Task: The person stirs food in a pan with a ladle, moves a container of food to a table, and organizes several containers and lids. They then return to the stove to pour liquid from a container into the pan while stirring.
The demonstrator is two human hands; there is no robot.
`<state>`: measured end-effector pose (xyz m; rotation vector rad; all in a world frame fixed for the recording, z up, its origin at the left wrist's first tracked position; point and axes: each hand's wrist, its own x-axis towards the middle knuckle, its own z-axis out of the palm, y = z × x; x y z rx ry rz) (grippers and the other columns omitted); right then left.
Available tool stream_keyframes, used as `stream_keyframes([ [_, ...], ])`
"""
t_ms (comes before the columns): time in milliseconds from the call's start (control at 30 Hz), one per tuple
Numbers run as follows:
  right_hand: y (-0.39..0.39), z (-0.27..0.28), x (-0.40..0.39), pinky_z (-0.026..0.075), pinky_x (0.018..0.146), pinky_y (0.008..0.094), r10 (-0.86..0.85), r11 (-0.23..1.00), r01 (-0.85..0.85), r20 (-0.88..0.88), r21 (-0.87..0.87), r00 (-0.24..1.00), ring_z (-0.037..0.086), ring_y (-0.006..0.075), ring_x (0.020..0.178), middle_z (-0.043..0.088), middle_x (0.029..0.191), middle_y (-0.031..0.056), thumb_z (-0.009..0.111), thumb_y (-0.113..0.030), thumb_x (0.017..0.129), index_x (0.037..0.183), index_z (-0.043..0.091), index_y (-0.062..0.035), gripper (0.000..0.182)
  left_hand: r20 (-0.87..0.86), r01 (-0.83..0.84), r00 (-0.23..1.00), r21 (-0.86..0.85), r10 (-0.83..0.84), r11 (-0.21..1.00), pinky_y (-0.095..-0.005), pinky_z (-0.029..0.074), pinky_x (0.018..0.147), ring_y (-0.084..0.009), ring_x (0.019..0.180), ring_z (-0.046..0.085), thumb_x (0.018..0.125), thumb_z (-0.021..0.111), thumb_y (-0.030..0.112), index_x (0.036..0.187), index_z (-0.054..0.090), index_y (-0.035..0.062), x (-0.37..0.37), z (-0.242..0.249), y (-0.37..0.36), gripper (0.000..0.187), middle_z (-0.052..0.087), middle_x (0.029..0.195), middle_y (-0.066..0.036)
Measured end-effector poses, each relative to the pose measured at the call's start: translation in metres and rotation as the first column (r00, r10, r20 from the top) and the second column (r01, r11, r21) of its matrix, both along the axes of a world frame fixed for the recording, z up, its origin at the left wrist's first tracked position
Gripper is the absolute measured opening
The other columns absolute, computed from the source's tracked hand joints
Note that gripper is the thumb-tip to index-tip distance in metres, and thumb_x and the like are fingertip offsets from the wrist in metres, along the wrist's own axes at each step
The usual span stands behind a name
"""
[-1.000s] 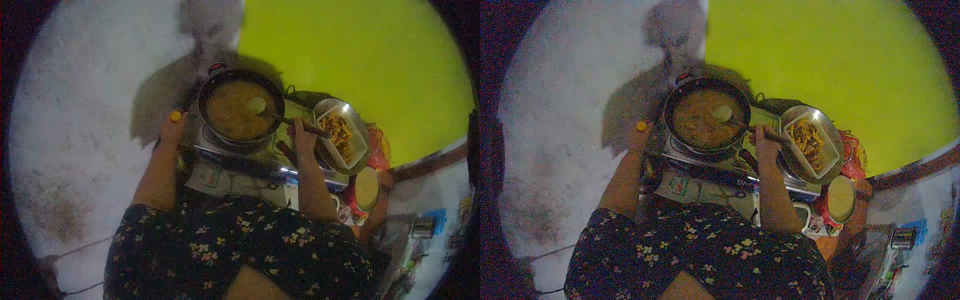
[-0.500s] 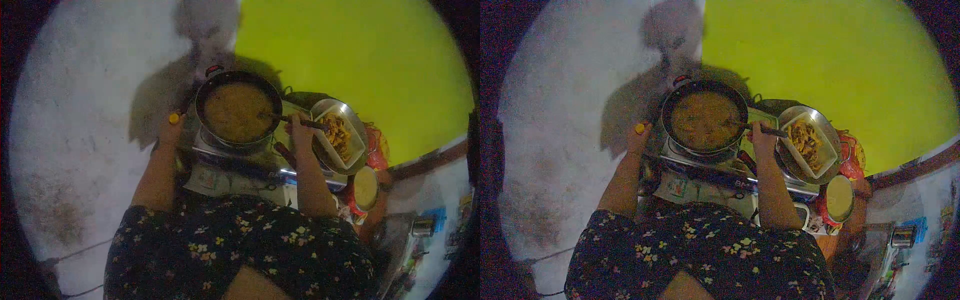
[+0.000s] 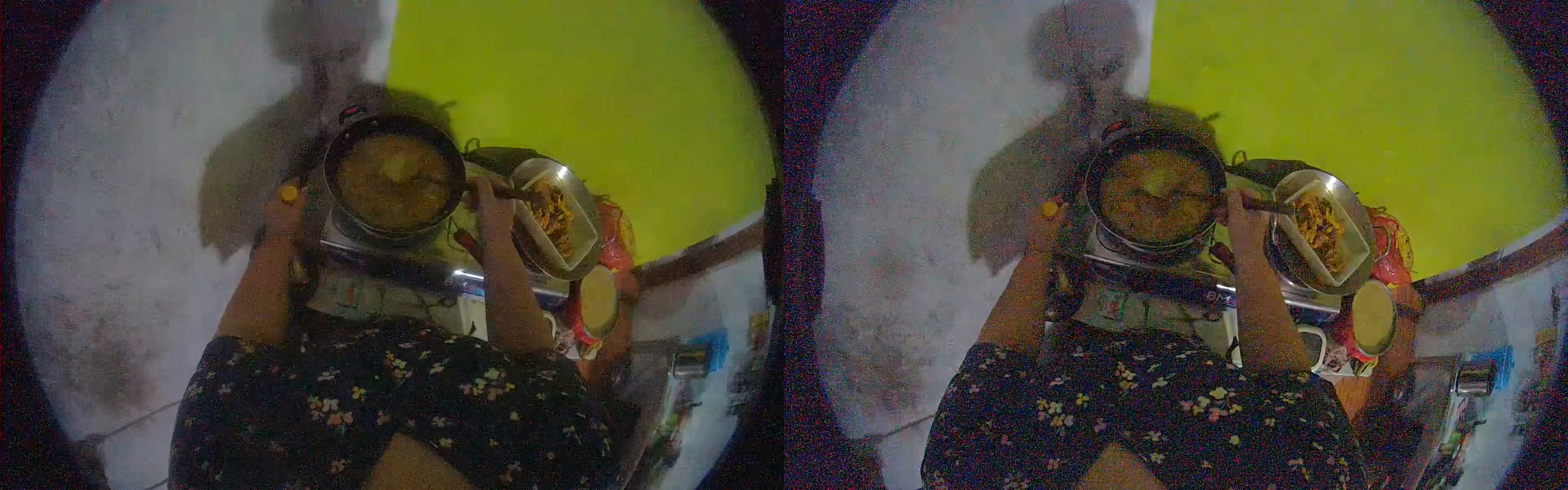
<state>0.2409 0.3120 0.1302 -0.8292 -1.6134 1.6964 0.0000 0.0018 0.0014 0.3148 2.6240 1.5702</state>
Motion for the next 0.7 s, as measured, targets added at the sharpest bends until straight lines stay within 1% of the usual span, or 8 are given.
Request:
stream_keyframes([
  [67, -0.009, 0.011, -0.007, 0.050, 0.051, 0.0287, 0.007, 0.998, -0.012, 0.089, 0.059, 0.996, 0.060, 0.0167, 0.055, 0.063, 0.071, 0.0072, 0.061, -0.019, 0.085, 0.083, 0.063, -0.0008, 0.018, -0.001, 0.040, 0.999, 0.043, -0.040, 0.998, -0.0384, 0.046, 0.089, -0.0292, 0.102, 0.060, 0.080, 0.070, 0.037, 0.112, 0.062, 0.0084, -0.001, -0.004, -0.001, 0.044, 0.064, 0.108, -0.015],
  [167, -0.004, -0.015, -0.018, 0.050, 0.058, 0.0297, -0.023, 0.924, -0.008, 0.078, 0.383, 0.997, 0.061, 0.0165, 0.060, 0.063, 0.072, 0.0070, 0.062, -0.016, 0.085, 0.080, 0.064, -0.0016, 0.015, -0.038, 0.000, 0.999, -0.004, 0.000, 1.000, -0.0384, 0.046, 0.089, -0.0299, 0.103, 0.060, 0.081, 0.069, 0.035, 0.112, 0.062, 0.0069, -0.011, -0.023, -0.002, 0.042, 0.063, 0.111, -0.015],
  [267, -0.024, 0.001, -0.024, 0.049, 0.064, 0.0316, -0.042, 0.917, 0.066, -0.069, 0.393, 0.997, 0.062, 0.0177, 0.066, 0.063, 0.072, 0.0075, 0.063, -0.016, 0.085, 0.081, 0.065, -0.0028, 0.014, -0.080, 0.053, 0.996, 0.052, -0.048, 0.997, -0.0375, 0.047, 0.088, -0.0287, 0.102, 0.061, 0.082, 0.068, 0.031, 0.111, 0.062, 0.0053, 0.009, 0.010, -0.004, 0.040, 0.063, 0.110, -0.015],
  [367, -0.026, 0.016, -0.023, 0.048, 0.063, 0.0314, -0.057, 0.789, 0.040, 0.009, 0.613, 0.998, 0.062, 0.0178, 0.066, 0.064, 0.073, 0.0079, 0.064, -0.017, 0.085, 0.083, 0.066, -0.0028, 0.014, -0.089, 0.057, 0.995, 0.109, -0.048, 0.992, -0.0376, 0.047, 0.087, -0.0284, 0.099, 0.061, 0.082, 0.068, 0.027, 0.110, 0.062, 0.0045, 0.001, -0.008, -0.003, 0.036, 0.064, 0.109, -0.015],
  [467, -0.033, 0.017, -0.020, 0.048, 0.063, 0.0306, -0.090, 0.807, 0.092, -0.033, 0.584, 0.995, 0.061, 0.0168, 0.065, 0.064, 0.072, 0.0067, 0.063, -0.019, 0.086, 0.082, 0.066, -0.0021, 0.018, -0.168, 0.104, 0.982, 0.073, -0.091, 0.992, -0.0382, 0.048, 0.086, -0.0287, 0.098, 0.062, 0.082, 0.068, 0.025, 0.109, 0.062, 0.0037, 0.017, 0.022, -0.003, 0.035, 0.064, 0.106, -0.015],
  [567, -0.038, 0.004, -0.019, 0.046, 0.058, 0.0290, -0.177, 0.864, 0.143, 0.024, 0.482, 0.984, 0.057, 0.0142, 0.060, 0.061, 0.068, 0.0045, 0.062, -0.021, 0.087, 0.082, 0.064, -0.0017, 0.020, -0.097, 0.160, 0.984, 0.115, -0.149, 0.980, -0.0386, 0.048, 0.084, -0.0293, 0.096, 0.063, 0.081, 0.069, 0.026, 0.107, 0.063, 0.0030, 0.029, 0.054, -0.001, 0.036, 0.066, 0.102, -0.016],
  [667, -0.051, 0.010, -0.014, 0.043, 0.051, 0.0283, -0.126, 0.984, 0.121, 0.036, 0.131, 0.991, 0.054, 0.0123, 0.055, 0.057, 0.063, 0.0029, 0.061, -0.021, 0.088, 0.083, 0.063, -0.0013, 0.021, -0.092, 0.063, 0.993, -0.077, -0.070, 0.995, -0.0385, 0.049, 0.081, -0.0294, 0.094, 0.063, 0.079, 0.070, 0.029, 0.105, 0.064, 0.0021, 0.028, 0.053, -0.001, 0.037, 0.066, 0.099, -0.016],
  [700, -0.053, 0.006, -0.011, 0.044, 0.051, 0.0280, -0.115, 0.983, 0.106, 0.055, 0.148, 0.992, 0.054, 0.0120, 0.055, 0.058, 0.066, 0.0038, 0.061, -0.022, 0.089, 0.086, 0.064, -0.0015, 0.021, -0.130, 0.076, 0.988, -0.038, -0.080, 0.996, -0.0385, 0.049, 0.081, -0.0297, 0.093, 0.064, 0.079, 0.070, 0.029, 0.104, 0.064, 0.0021, 0.024, 0.043, -0.002, 0.038, 0.066, 0.098, -0.016],
])
